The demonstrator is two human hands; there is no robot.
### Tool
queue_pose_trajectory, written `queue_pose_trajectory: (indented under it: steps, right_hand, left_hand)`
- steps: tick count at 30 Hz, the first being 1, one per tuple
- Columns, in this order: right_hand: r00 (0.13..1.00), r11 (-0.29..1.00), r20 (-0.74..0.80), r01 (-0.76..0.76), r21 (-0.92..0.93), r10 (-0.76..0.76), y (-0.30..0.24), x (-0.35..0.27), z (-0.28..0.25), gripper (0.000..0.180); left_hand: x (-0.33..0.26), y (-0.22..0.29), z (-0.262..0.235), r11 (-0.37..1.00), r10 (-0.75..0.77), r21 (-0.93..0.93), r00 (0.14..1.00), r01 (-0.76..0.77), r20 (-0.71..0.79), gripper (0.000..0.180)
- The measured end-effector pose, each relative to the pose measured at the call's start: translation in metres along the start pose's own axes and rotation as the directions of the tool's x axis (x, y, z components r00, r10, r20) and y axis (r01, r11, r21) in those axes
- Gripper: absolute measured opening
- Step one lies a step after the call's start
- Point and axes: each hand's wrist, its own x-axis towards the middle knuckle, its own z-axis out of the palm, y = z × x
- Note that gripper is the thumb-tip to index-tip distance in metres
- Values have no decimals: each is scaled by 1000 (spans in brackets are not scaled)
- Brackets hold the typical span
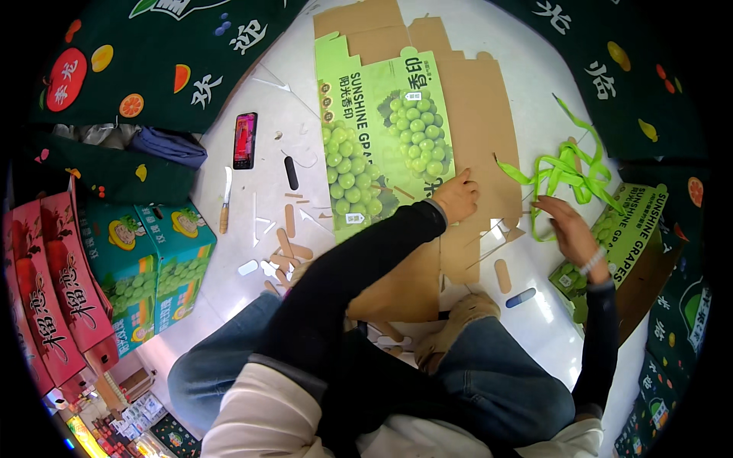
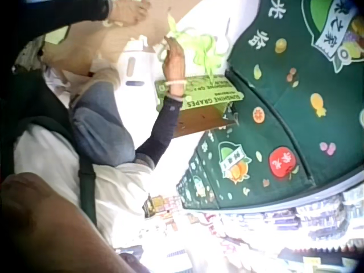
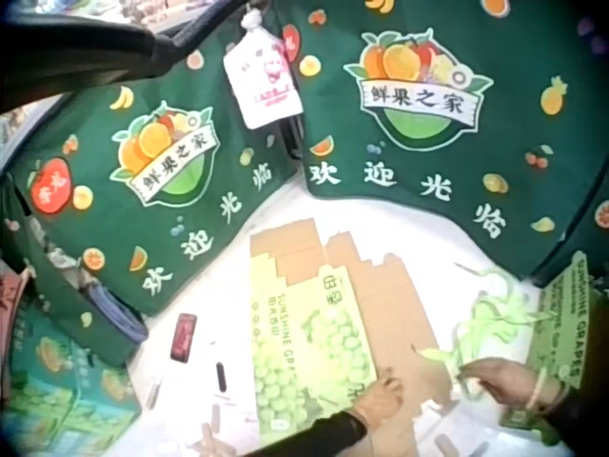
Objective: The person sits on the floor and assembles a flat-packed cardboard box by folding the flaps and securing them with green tape. They then attach a green plastic handle to the box using a small metal fastener.
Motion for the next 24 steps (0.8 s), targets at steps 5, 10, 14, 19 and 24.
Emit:
queue_pose_trajectory:
  steps: [5,10,14,19,24]
  right_hand:
    - [1000,998,7,-9,60,9,69,56,77,56]
    - [966,966,-203,-195,-173,158,88,98,111,69]
    - [902,913,-317,-362,-188,293,104,111,107,72]
    - [835,872,-276,-488,30,477,125,111,101,74]
    - [789,787,-170,-518,335,591,114,97,100,81]
  left_hand:
    - [-44,-14,-92,996,51,-74,997,-55,-50,19]
    - [-142,-35,-150,994,46,-100,996,-53,-77,4]
    - [-207,-35,-190,1000,-7,0,998,7,60,6]
    - [-253,-37,-196,998,-62,40,989,57,134,15]
    - [-276,-38,-196,993,-118,19,972,117,202,13]
